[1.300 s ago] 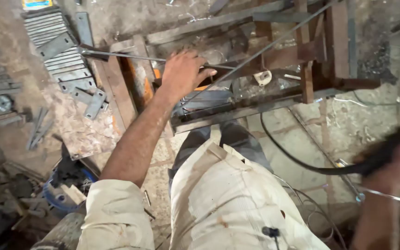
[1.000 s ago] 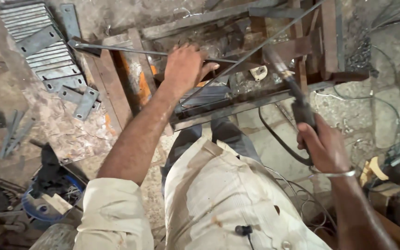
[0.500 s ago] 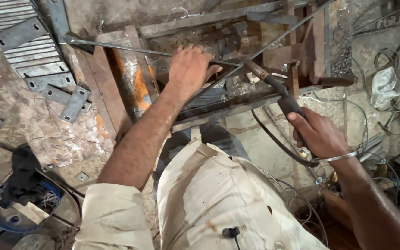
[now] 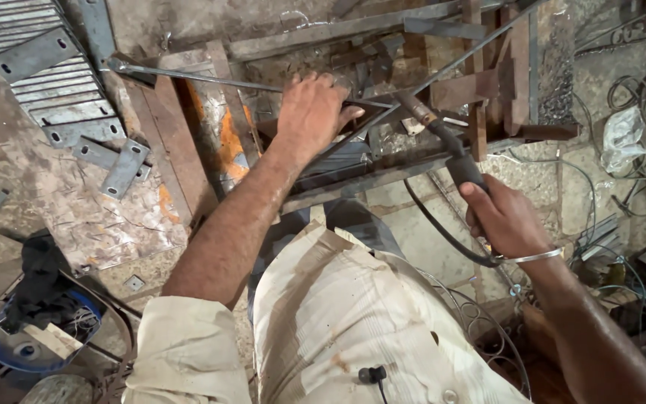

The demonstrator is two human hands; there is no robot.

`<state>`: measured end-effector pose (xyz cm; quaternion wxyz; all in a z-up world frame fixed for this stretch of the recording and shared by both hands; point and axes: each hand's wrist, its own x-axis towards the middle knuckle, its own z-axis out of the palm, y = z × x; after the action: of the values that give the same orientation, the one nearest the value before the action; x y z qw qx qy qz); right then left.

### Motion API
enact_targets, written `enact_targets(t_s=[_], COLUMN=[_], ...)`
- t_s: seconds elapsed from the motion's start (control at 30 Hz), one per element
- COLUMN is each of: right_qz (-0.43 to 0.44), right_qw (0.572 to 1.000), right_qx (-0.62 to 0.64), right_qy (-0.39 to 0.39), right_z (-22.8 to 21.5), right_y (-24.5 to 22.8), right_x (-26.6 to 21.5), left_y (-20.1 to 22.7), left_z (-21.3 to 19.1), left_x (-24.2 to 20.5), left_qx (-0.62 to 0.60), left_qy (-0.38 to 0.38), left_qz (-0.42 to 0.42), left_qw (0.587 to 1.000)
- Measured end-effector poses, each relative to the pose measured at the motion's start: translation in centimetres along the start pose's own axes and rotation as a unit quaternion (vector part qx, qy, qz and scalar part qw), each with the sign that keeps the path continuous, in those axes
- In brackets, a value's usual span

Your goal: Welding metal rods together to create a frame structure in a workshop.

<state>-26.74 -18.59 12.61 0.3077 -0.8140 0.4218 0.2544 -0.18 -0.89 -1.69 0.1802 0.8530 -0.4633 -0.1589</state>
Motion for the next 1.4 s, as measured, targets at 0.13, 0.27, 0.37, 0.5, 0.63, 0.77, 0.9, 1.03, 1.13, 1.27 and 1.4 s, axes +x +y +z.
enact_targets(t_s=[0.13,0.27,0.37,0.5,0.63,0.77,0.9,1.03,1.13,1.27,1.4], right_qz=[0.000,0.011,0.023,0.031,0.029,0.039,0.057,0.045,0.022,0.011,0.010], right_qw=[1.000,1.000,1.000,0.999,0.999,0.999,0.997,0.998,0.998,0.998,0.998], right_qx=[-0.001,-0.003,-0.002,-0.026,-0.017,-0.004,-0.011,0.006,0.040,0.062,0.049], right_qy=[0.016,0.002,-0.016,-0.028,-0.028,-0.035,-0.044,-0.041,-0.031,-0.025,-0.028], right_z=[-0.4,-0.7,-0.8,-1.0,-0.9,-0.8,-0.5,-0.7,-0.8,-0.8,-0.7], right_y=[0.5,0.5,0.6,0.0,-0.3,-0.5,-0.1,-0.4,-0.9,-0.9,-0.6], right_x=[0.1,0.2,0.3,0.0,0.0,0.0,0.3,0.0,-0.5,-0.6,-0.3], left_y=[0.2,0.1,0.0,0.0,-0.1,-0.2,-0.4,-0.2,-0.4,-1.0,-1.2], left_z=[-0.6,-0.4,-0.3,-0.4,-0.2,-0.1,0.6,0.2,0.8,1.8,2.3], left_x=[-0.2,-0.2,-0.3,-0.2,-0.4,-0.3,0.0,-0.2,-0.1,0.4,0.3], left_qx=[-0.007,-0.014,-0.016,-0.013,-0.012,-0.014,-0.013,-0.032,-0.021,0.044,0.065], left_qy=[0.008,0.017,0.026,0.021,0.025,0.033,0.030,0.061,0.083,0.073,0.098], left_qz=[0.002,0.004,0.009,0.008,0.010,0.016,0.014,0.023,0.024,0.027,0.049], left_qw=[1.000,1.000,1.000,1.000,1.000,0.999,0.999,0.997,0.996,0.996,0.992])
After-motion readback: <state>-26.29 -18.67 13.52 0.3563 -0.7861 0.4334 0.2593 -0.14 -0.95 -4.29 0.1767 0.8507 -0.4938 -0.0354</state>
